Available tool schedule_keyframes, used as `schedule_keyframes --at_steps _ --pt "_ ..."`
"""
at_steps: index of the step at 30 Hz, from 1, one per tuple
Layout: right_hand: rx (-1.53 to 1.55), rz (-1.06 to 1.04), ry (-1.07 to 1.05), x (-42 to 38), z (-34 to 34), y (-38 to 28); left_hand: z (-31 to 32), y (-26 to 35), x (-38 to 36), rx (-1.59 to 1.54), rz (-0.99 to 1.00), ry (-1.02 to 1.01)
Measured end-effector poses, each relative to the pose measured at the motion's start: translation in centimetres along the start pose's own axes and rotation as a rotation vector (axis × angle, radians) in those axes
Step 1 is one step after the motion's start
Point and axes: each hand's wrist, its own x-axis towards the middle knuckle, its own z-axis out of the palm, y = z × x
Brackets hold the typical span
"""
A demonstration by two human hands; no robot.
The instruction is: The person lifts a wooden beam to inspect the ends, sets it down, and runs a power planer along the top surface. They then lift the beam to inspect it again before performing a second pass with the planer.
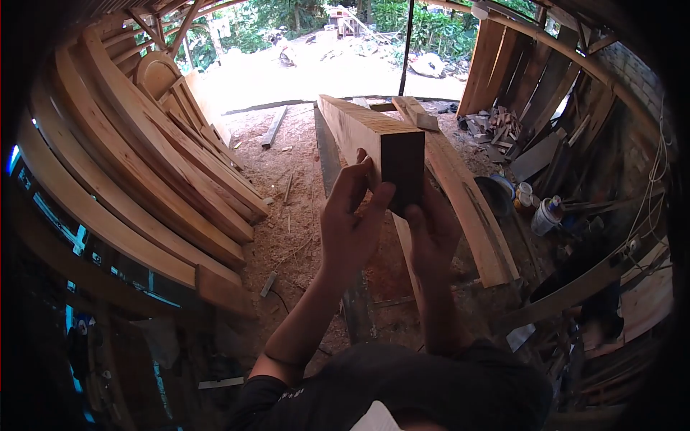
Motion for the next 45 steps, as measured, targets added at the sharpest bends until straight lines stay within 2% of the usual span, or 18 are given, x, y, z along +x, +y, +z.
schedule_keyframes --at_steps 7,10,12,16,18,21,34,36,45 --pt "-0.134 -0.109 0.012 0.3 -1.5 0.4 1.5 -0.5 0.2 -0.017 -0.006 -0.012" --pt "-0.175 -0.107 0.031 0.3 -1.6 0.1 1.6 -0.2 0.1 -0.031 -0.007 -0.008" --pt "-0.069 -0.033 -0.003 0.2 -1.6 -0.4 1.5 -0.3 -0.1 -0.037 -0.010 -0.012" --pt "-0.069 -0.003 0.028 -0.7 -1.0 -0.5 1.4 -0.5 -0.9 -0.026 0.026 0.049" --pt "-0.224 -0.062 0.039 -1.3 -1.1 0.2 1.4 -0.5 -1.1 0.010 0.043 0.073" --pt "-0.093 0.068 0.021 -2.0 -1.3 0.3 1.3 -0.9 -1.4 -0.014 0.070 0.050" --pt "-0.094 0.074 -0.008 -2.0 -1.6 -0.3 2.1 -0.9 -1.9 0.021 0.123 0.127" --pt "-0.025 0.175 -0.061 -1.6 -2.0 -0.4 2.2 -0.4 -2.0 0.017 0.097 0.133" --pt "0.126 0.278 -0.157 -1.4 -2.8 -1.0 1.5 -1.4 -3.2 0.097 0.111 0.147"
